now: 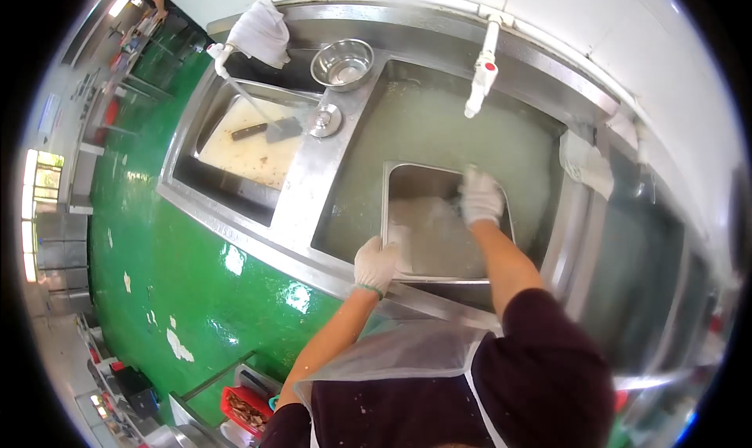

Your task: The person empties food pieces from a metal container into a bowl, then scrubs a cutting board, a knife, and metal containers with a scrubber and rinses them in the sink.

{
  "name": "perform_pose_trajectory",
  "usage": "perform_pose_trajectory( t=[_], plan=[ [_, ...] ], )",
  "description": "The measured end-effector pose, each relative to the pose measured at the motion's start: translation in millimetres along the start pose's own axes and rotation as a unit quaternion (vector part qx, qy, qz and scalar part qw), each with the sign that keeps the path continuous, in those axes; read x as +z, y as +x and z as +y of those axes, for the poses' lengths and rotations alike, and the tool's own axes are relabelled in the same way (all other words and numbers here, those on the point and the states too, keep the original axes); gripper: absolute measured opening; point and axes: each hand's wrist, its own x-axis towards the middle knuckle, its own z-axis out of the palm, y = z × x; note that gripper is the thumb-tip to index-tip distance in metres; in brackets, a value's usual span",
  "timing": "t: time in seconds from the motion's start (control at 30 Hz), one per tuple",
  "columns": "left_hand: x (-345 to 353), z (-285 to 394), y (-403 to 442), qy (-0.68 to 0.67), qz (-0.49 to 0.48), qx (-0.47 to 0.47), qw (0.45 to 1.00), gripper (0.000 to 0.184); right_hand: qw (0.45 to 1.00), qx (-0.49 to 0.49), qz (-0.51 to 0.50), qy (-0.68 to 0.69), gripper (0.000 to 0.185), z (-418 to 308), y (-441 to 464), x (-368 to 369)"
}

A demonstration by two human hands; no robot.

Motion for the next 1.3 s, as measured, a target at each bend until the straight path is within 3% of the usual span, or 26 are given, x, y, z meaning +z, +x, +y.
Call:
perform_pose_trajectory(
  t=[0.13, 0.17, 0.23, 0.3, 0.37, 0.47, 0.6, 0.63, 0.77, 0.8, 0.87, 0.97, 1.03, 1.07, 1.1, 1.2, 1.3],
  plan=[
    [3, -6, 2, 0.008, 0.028, 0.024, 0.999, 0.029, 0.996, 0.054, 0.069, 0.014, 0.048, 28, -20, 9],
    [-2, 3, 14, 0.002, 0.049, 0.045, 0.998, 0.028, 0.986, 0.134, 0.025, 0.101, 0.048, 31, -19, 7],
    [-6, 3, 26, 0.054, 0.031, 0.039, 0.997, 0.033, 0.978, 0.143, -0.041, 0.146, 0.050, 24, -32, -14],
    [-14, 12, 40, 0.128, 0.032, 0.004, 0.991, 0.033, 0.978, 0.141, -0.042, 0.150, 0.062, 19, -44, -31],
    [-7, -7, 55, 0.165, 0.061, 0.037, 0.984, 0.023, 0.987, 0.087, 0.013, 0.134, 0.068, 24, -53, -16],
    [0, -13, 62, 0.247, 0.074, 0.054, 0.965, 0.024, 0.987, 0.081, 0.055, 0.125, 0.064, 16, -65, -5],
    [18, -29, 83, 0.238, 0.065, -0.003, 0.969, 0.029, 0.983, 0.089, 0.133, 0.090, 0.054, 32, -51, 37],
    [25, -37, 90, 0.228, 0.058, -0.016, 0.972, 0.030, 0.974, 0.065, 0.208, 0.057, 0.052, 40, -45, 59],
    [47, -59, 116, 0.199, -0.001, -0.075, 0.977, 0.036, 0.960, 0.021, 0.273, -0.060, 0.049, 51, -38, 67],
    [57, -73, 123, 0.194, -0.021, -0.083, 0.977, 0.037, 0.977, 0.027, 0.203, 0.058, 0.049, 54, -37, 75],
    [78, -95, 131, 0.176, -0.038, -0.111, 0.977, 0.037, 0.956, 0.037, 0.053, 0.287, 0.048, 64, -35, 100],
    [88, -101, 134, 0.160, -0.072, -0.141, 0.974, 0.039, 0.990, -0.032, -0.127, 0.051, 0.054, 76, -48, 117],
    [76, -89, 129, 0.163, -0.104, -0.143, 0.971, 0.042, 0.981, 0.013, -0.193, -0.005, 0.053, 62, -48, 97],
    [69, -81, 128, 0.163, -0.119, -0.139, 0.969, 0.043, 0.973, 0.036, -0.224, -0.033, 0.053, 38, -45, 54],
    [62, -71, 125, 0.163, -0.134, -0.132, 0.968, 0.044, 0.981, -0.004, -0.191, 0.021, 0.049, 15, -42, 7],
    [50, -50, 112, 0.126, -0.121, -0.121, 0.977, 0.048, 0.938, -0.006, -0.342, 0.053, 0.049, -58, -50, -135],
    [74, -65, 116, 0.042, -0.001, -0.124, 0.991, 0.054, 0.897, -0.267, -0.298, 0.187, 0.047, -35, -46, -75]
  ],
)
